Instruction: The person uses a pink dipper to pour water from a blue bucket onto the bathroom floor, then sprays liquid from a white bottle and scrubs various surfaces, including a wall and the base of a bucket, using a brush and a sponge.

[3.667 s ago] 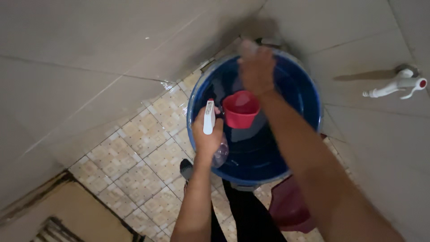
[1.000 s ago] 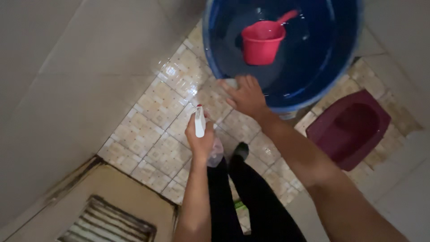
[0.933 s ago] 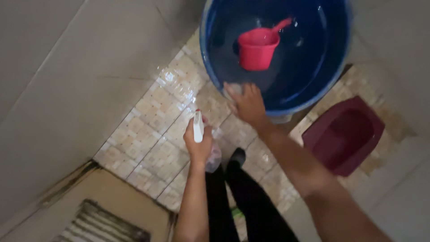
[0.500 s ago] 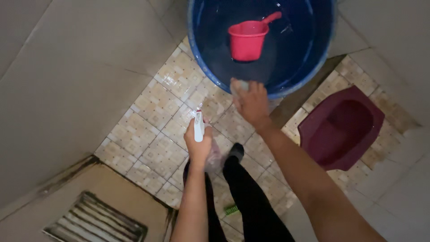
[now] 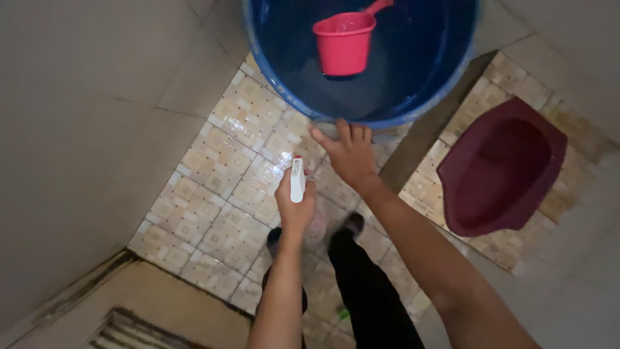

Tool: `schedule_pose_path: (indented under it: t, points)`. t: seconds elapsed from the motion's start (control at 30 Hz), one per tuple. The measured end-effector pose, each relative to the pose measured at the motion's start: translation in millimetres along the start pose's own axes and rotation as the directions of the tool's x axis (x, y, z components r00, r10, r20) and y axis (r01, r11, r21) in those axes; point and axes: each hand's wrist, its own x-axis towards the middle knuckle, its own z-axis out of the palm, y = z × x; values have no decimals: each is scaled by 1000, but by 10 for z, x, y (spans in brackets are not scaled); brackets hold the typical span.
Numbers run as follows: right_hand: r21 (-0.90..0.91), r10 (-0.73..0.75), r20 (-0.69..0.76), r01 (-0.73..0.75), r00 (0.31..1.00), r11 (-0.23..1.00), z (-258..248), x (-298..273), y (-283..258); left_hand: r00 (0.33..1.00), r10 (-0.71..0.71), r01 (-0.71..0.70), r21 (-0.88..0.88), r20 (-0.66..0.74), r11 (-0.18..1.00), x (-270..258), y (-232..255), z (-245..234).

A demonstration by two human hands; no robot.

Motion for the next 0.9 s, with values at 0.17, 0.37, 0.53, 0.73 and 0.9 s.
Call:
schedule_pose_path:
  t: [0.17,0.37,0.53,0.73,0.9]
  points:
    - [-112,-105,-158,87,982,990,311,-23,-114,1000,20,-19,17,-19,1000,247,-305,-134]
    - [-120,-5,-411,-48,912,992,540,-64,-203,997,65,-64,22,-51,998,566,-701,-89]
    - [-15,149,-475,-177,867,984,914,-189,-355,987,156,-157,-20,-35,987,682,-1110,8]
    - [-70,17,-413,-51,911,996,1554,-212,51,974,228,-228,18,-11,974,1013,-1460,182]
    - [-126,-109,-433,60,895,990,1876,-100,58,950,312,-312,46,2,949,1301,-1654,229]
